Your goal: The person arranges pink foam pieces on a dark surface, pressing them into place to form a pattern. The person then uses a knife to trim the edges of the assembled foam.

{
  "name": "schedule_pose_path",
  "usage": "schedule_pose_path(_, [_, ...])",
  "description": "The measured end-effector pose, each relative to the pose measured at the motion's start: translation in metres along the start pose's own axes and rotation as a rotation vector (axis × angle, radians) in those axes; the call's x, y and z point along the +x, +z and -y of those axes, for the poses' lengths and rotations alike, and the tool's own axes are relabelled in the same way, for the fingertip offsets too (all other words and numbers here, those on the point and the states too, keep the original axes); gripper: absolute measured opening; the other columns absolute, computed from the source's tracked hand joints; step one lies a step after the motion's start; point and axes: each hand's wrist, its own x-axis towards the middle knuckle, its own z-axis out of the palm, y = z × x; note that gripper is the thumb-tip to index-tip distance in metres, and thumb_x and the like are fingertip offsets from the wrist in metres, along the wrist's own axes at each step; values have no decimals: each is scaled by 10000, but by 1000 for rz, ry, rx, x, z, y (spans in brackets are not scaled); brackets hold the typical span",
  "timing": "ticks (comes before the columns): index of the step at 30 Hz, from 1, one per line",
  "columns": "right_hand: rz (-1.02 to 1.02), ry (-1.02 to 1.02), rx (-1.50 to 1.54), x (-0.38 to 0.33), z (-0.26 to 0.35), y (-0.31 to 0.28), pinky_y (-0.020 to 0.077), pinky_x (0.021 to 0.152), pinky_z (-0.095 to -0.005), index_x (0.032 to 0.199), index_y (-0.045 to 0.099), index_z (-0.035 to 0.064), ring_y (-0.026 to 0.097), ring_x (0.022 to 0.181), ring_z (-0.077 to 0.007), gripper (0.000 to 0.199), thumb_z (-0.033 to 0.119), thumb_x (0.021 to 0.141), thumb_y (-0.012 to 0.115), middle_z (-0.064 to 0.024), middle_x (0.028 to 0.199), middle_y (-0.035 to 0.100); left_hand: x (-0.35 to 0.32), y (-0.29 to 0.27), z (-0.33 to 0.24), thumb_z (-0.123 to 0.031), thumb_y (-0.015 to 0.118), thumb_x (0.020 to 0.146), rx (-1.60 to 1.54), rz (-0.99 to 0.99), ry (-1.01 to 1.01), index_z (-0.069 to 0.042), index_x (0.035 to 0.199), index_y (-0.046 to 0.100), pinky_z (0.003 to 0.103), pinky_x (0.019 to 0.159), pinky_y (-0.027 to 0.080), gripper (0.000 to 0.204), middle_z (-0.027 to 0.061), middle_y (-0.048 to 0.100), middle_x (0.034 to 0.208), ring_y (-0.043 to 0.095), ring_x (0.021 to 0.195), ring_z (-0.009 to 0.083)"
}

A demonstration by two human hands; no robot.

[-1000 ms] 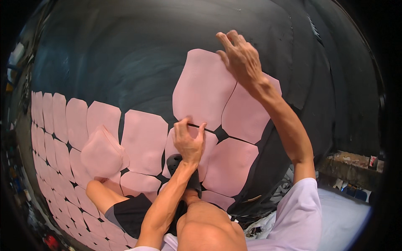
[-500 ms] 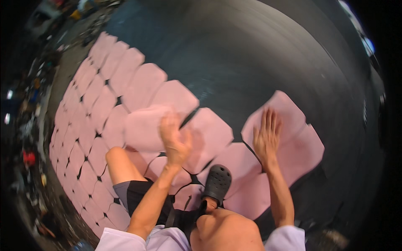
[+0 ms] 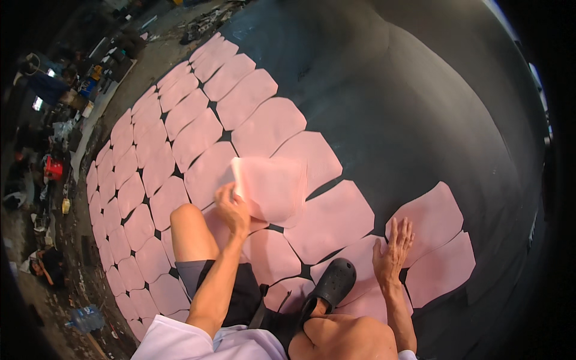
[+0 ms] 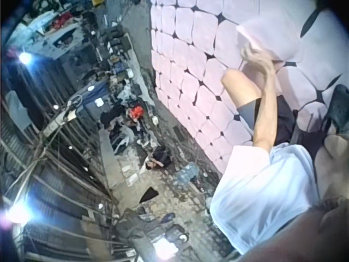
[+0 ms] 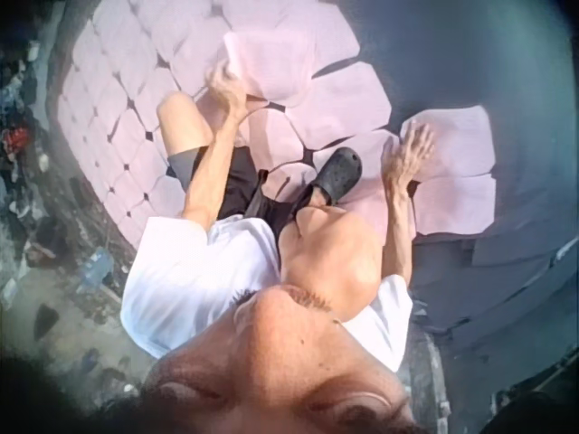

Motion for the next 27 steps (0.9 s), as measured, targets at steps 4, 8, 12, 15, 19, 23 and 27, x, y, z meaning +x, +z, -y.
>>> schedule_pose_path(4, [-34,-313,72,59,64,-25,224,1381,-600,1636,557,137,326,1671,-378,752,5,916,730,-152,1751,446,-57,-10,-119,-85,727,1026,-313,316,544,28,1214,794,441,1069,573,229,194,705,1307,700,1246,377])
schedule_pose_path(8, [186,-790,155,118,71,-69,487,1222,-552,1510,685,184,634,1435,-352,678,-39,871,712,-153,1525,676,-59,-59,-189,-178,884,947,-559,563,813,9,1267,783,476,1096,586,384,210,666,1437,673,1339,398])
schedule_pose_path(12, [163,-418,513,139,55,-148,636,769,-500,1427,663,83,785,930,-436,503,-72,949,680,-200,1184,783,-35,-43,-175,-240,953,921,-699,483,263,-47,1647,487,476,1171,509,884,137,564,1627,593,1449,306])
schedule_pose_path(15, [254,-218,628,175,25,-172,560,1035,-503,1542,499,71,706,1232,-478,583,24,1004,718,-241,1370,725,-62,-4,-164,-217,863,1009,-1529,950,-783,-72,1578,539,445,1129,530,671,103,648,1513,652,1354,259])
schedule_pose_path(19, [290,-167,450,222,-44,-137,529,1128,-500,1589,535,59,644,1351,-456,545,90,1058,654,-259,1480,668,-101,48,-220,-173,791,1057,-1204,948,-783,-42,1528,540,492,1145,517,550,85,698,1385,665,1284,226])
schedule_pose_path(23, [235,-151,247,250,-88,-120,537,1150,-511,1585,547,59,668,1337,-433,542,93,1055,657,-257,1486,672,-114,94,-255,-48,828,999,-1061,890,-689,-21,1429,594,410,941,630,490,98,749,1214,736,1060,197])
schedule_pose_path(27, [324,10,245,257,-105,-122,555,1112,-512,1542,595,50,702,1308,-411,554,154,1016,734,-245,1429,729,-119,113,-267,59,870,923,-1017,764,-692,29,1386,602,329,776,662,536,140,784,1081,769,875,200])
